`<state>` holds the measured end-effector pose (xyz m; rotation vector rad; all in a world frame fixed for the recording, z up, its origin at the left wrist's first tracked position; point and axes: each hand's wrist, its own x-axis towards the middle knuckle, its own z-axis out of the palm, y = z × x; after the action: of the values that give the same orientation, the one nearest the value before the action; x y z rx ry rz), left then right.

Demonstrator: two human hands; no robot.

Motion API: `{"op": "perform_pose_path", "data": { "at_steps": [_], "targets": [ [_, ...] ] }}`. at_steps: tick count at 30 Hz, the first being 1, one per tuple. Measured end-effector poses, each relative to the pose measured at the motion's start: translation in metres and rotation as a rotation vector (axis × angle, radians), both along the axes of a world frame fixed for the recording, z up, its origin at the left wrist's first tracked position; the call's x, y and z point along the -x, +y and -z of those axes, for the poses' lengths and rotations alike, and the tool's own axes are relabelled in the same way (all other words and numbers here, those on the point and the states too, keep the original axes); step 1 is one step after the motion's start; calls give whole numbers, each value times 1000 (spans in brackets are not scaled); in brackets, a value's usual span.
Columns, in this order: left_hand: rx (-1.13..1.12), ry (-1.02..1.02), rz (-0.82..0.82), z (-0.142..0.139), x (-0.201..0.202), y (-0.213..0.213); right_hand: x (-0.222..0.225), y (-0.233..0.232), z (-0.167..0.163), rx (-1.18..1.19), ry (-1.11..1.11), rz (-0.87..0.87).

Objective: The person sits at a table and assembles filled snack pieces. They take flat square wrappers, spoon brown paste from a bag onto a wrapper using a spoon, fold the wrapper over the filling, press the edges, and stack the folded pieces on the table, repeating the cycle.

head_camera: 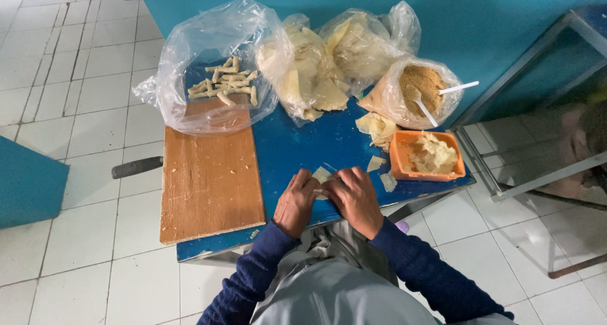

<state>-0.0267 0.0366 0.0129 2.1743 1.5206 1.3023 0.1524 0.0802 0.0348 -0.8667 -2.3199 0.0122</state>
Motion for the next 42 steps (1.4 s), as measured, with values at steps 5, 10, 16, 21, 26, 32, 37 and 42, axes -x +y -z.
{"op": "perform_pose_path", "data": {
  "at_steps": [5,10,16,21,26,32,37,42],
  "targets": [
    [33,38,-45,-4,-1,1,-4,-11,3,-72,-53,8],
    [-5,23,-69,-4,-4,-9,-5,-24,1,-83,-180,80],
    [101,105,-57,-2,-8,-31,6,-6,-3,-70,-321,122],
    [-15,273,-74,8,-10,-36,9,23,-8,-47,-284,74],
    [-2,280,-83,16,-9,-36,9,28,-6,191,29,-173],
    [18,312,-84,13,-10,-35,15,52,-16,413,29,-248],
    [-7,335,-88,3,-12,-38,48,105,-70,601,23,3],
    [4,336,-92,-4,-10,-39,54,122,-115,581,507,-519]
  ]
}}
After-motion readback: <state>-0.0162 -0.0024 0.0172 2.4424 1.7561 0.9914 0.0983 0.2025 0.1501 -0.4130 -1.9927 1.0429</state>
